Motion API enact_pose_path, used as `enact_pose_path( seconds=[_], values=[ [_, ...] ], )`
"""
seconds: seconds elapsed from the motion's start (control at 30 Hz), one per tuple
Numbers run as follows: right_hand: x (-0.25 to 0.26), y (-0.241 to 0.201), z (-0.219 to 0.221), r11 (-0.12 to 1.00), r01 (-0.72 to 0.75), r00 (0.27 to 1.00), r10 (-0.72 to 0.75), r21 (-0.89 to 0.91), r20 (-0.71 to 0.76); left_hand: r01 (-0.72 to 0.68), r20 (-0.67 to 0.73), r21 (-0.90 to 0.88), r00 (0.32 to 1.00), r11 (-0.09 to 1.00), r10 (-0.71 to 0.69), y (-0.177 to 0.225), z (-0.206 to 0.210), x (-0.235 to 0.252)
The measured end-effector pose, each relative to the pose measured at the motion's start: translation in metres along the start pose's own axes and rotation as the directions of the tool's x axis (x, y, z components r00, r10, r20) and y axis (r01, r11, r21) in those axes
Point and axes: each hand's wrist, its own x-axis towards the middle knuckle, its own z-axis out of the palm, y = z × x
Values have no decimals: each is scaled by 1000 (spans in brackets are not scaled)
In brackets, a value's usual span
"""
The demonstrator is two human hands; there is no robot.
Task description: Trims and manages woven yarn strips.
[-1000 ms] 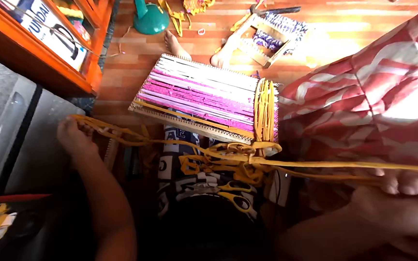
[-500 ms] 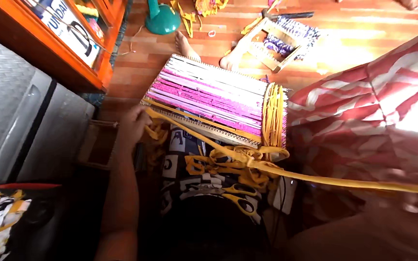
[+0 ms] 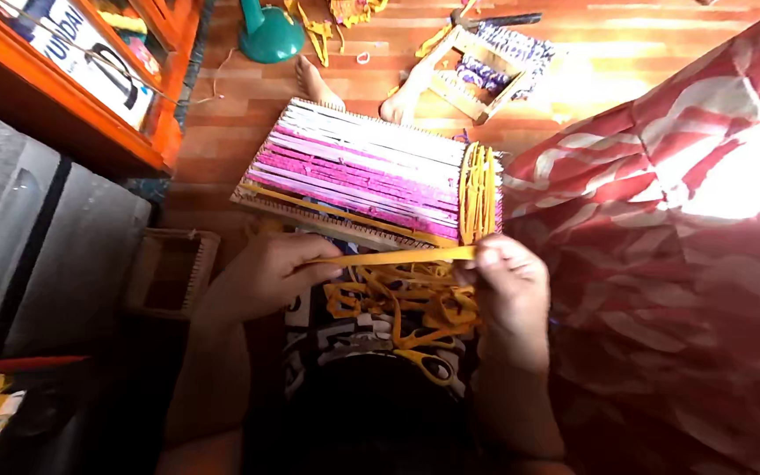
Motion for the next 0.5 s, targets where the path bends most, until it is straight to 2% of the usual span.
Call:
enact_pose_path(
  seconds=[0.1, 0.17, 0.2, 0.27, 0.3, 0.33, 0.37, 0.43, 0.5],
  values=[
    [-11, -3, -36, 999, 33, 996, -32, 7, -89, -5, -40, -81, 999, 997, 2, -7, -8, -24],
    [-21, -2, -55, 993, -13, 998, 6, -116, -66, 23, -54, -100, 998, 995, -28, -5, -6, -34],
    [-25, -1, -61, 967, -64, 997, 54, -245, -49, 50, -60, -93, 997, 994, -56, -3, -2, -37],
    [-28, -1, -64, 807, -163, 979, 205, -567, 11, 118, -58, -58, 991, 991, -121, 1, 15, -40],
    [-28, 1, -61, 718, -178, 957, 287, -673, 52, 147, -35, -24, 988, 989, -148, 5, 27, -40],
    [-26, 4, -54, 684, -177, 935, 342, -708, 96, 175, 24, 5, 984, 985, -175, 10, 41, -38],
    [-25, 11, -45, 706, -147, 929, 340, -693, 149, 191, 110, 20, 975, 981, -192, 16, 55, -35],
    [-28, 25, -19, 838, -32, 930, 224, -545, 291, 164, 253, 34, 953, 986, -167, 25, 82, -28],
    [-35, 31, 15, 948, -11, 869, 166, -318, 466, 77, 269, 60, 959, 995, -90, 27, 102, -26]
  ],
)
